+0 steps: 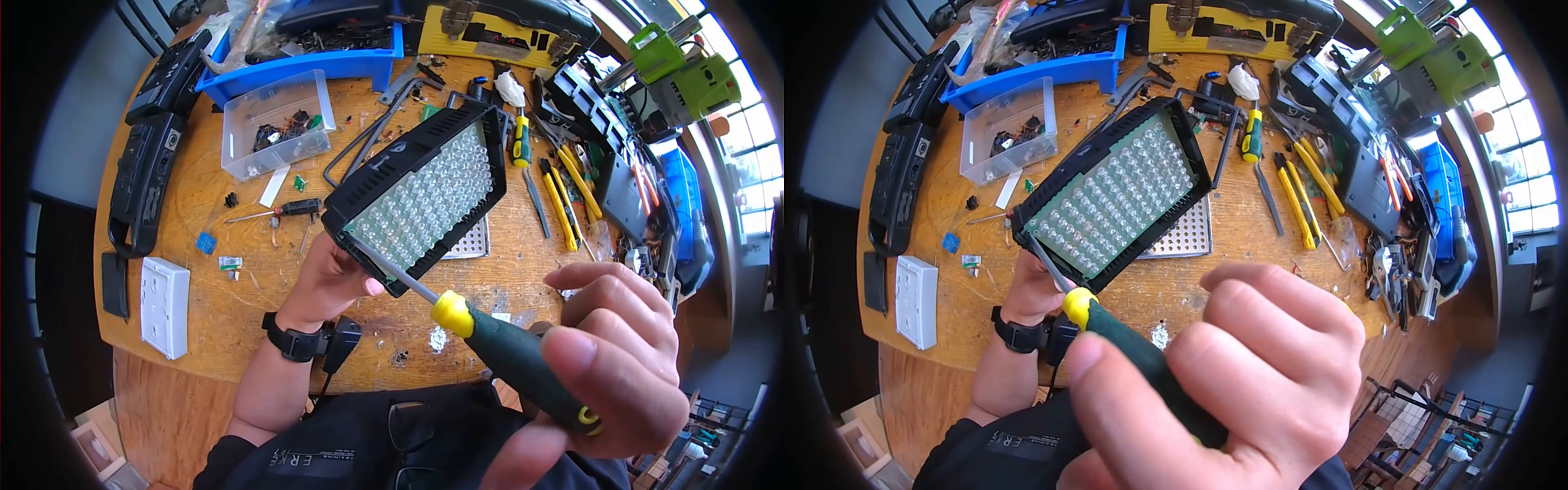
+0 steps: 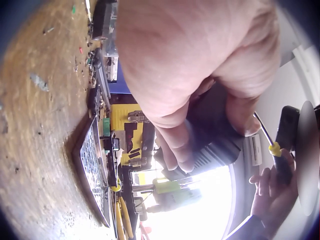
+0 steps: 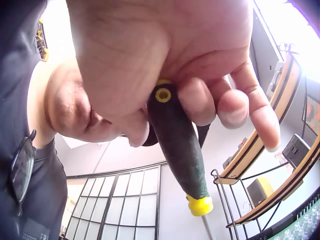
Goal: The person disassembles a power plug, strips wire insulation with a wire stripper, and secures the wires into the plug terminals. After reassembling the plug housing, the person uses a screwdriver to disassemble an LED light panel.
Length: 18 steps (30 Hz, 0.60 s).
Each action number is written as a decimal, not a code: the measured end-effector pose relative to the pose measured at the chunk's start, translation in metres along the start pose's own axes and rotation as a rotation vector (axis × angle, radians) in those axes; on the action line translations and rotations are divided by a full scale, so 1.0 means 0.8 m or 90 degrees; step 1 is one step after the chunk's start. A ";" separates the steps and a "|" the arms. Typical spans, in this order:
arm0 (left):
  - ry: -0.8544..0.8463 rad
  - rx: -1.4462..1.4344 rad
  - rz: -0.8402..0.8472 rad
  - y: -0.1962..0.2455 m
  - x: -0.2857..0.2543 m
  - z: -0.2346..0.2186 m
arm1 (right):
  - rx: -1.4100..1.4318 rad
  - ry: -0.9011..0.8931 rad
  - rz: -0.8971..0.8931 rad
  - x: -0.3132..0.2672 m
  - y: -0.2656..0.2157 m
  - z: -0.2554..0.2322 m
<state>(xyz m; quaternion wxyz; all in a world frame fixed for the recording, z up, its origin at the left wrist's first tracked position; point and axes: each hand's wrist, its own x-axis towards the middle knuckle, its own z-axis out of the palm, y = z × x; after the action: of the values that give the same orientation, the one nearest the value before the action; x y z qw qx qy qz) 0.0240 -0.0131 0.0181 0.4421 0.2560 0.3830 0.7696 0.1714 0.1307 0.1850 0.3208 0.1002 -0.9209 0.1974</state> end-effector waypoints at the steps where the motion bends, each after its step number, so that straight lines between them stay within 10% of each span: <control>1: -0.003 0.002 0.000 0.001 0.000 0.001 | -0.006 -0.048 0.012 0.001 -0.002 -0.006; 6: 0.004 -0.003 0.005 0.001 0.000 0.001 | -0.015 -0.144 -0.048 0.005 0.012 -0.013; 8: 0.006 -0.001 0.014 0.004 0.001 0.006 | 0.009 0.135 -0.236 0.026 0.014 0.013; 13: 0.005 -0.009 -0.021 0.007 -0.003 0.002 | 0.080 0.367 -0.178 0.019 0.006 0.047; 14: 0.006 -0.009 -0.021 0.007 -0.002 0.003 | 0.074 0.358 -0.156 0.014 0.010 0.042; 16: 0.002 0.009 0.022 0.007 0.000 0.005 | 0.055 -0.093 -0.021 0.002 0.005 -0.014; 18: 0.007 0.011 0.019 0.003 -0.001 0.001 | 0.059 -0.123 0.018 0.002 -0.003 -0.016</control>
<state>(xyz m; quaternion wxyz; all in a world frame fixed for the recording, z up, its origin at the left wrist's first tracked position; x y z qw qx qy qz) 0.0235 -0.0141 0.0204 0.4262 0.2616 0.3884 0.7740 0.1781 0.1336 0.1959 0.2230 0.1209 -0.9386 0.2339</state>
